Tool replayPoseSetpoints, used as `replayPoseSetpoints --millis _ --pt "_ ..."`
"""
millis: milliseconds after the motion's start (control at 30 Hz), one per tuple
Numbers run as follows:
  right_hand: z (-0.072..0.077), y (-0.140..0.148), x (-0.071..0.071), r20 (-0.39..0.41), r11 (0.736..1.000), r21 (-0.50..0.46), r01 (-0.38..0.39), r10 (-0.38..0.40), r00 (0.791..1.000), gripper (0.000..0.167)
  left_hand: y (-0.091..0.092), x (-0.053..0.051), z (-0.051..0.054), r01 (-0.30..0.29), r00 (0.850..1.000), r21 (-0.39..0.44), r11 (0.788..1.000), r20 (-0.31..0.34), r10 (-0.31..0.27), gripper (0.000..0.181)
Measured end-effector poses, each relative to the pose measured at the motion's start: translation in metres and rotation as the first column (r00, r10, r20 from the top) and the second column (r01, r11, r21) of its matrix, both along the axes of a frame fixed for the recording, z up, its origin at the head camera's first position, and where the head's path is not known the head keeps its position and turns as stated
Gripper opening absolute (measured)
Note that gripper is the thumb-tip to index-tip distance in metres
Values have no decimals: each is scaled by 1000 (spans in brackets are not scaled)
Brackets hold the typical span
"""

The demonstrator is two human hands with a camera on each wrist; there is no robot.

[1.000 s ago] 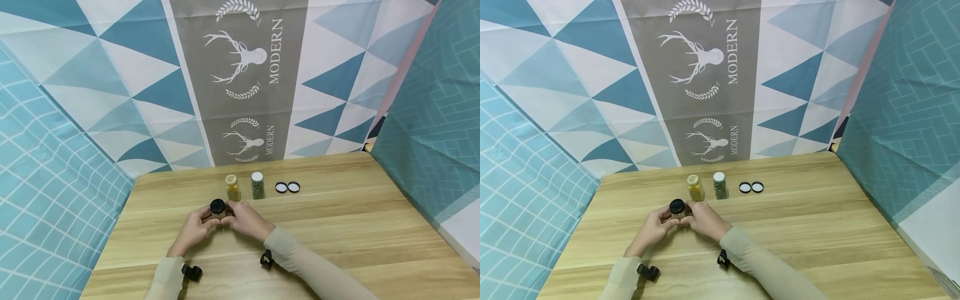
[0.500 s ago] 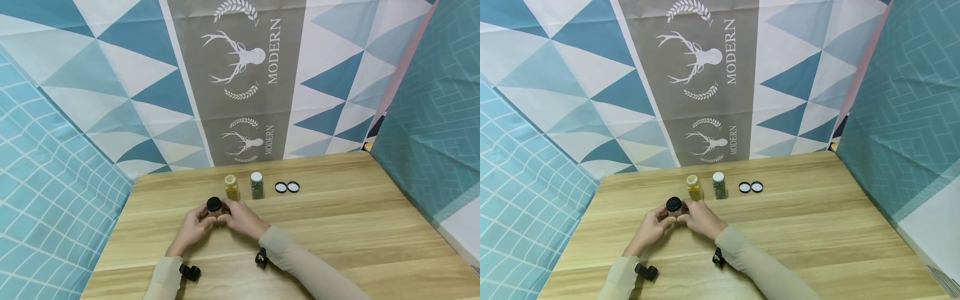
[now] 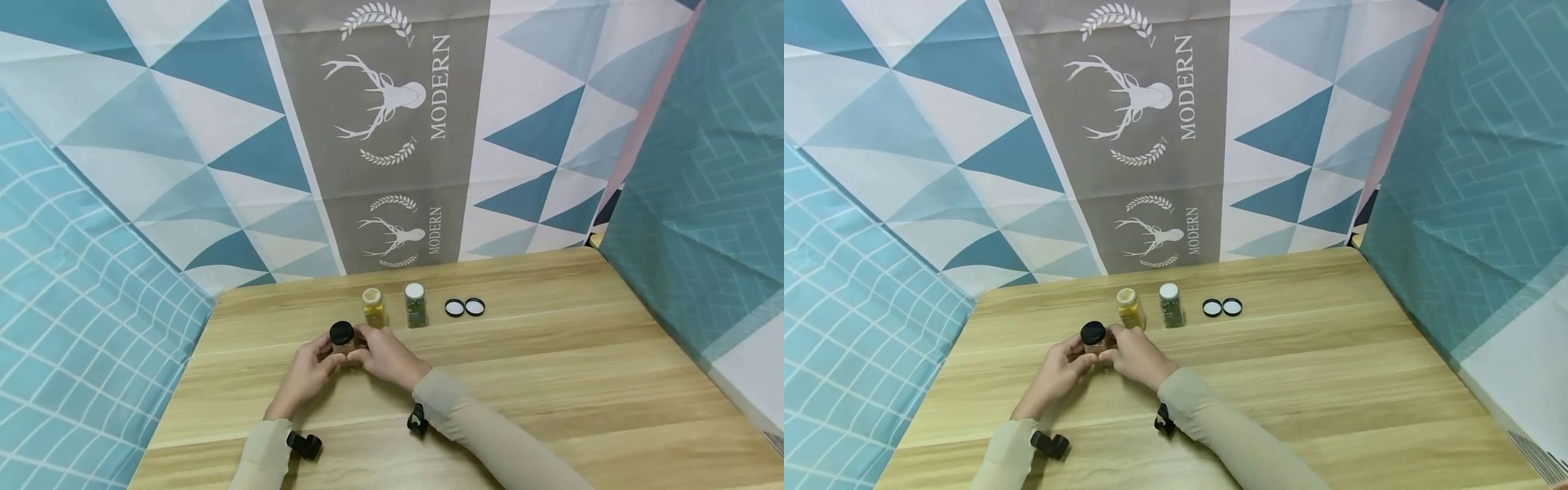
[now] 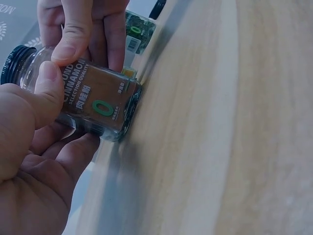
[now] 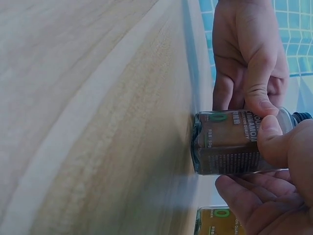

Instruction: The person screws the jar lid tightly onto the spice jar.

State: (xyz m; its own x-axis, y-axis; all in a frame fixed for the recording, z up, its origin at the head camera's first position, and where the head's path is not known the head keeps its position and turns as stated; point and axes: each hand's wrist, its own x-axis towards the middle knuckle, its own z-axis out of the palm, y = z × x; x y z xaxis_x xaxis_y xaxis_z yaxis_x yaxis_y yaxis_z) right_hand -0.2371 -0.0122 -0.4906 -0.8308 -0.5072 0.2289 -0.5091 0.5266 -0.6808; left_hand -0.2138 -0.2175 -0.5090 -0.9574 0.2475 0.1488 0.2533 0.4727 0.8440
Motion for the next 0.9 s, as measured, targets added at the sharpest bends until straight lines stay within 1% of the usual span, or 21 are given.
replayPoseSetpoints --millis 133,300,533,667,767,900 --pt "0 -2 -2 -9 1000 4 4 -4 1000 47 -1 -2 0 -12 1000 -7 1000 -11 12 49" --pt "-1 -4 -5 -14 1000 2 11 -11 1000 46 -2 -4 0 -30 1000 -3 1000 2 30 48" --pt "-1 -8 -7 -5 1000 -15 27 -27 1000 45 -2 -8 -1 -26 1000 -13 1000 -16 26 50" --pt "-1 -10 -8 -5 999 -10 38 -38 999 45 -4 -9 0 -42 999 -14 999 -12 42 50" --pt "-1 -12 -8 3 999 -2 33 -33 999 46 -5 -10 -1 -60 998 -14 998 2 60 50" --pt "-2 -14 -7 2 1000 26 16 -16 1000 44 -5 -10 -2 -67 998 -25 997 0 67 51"
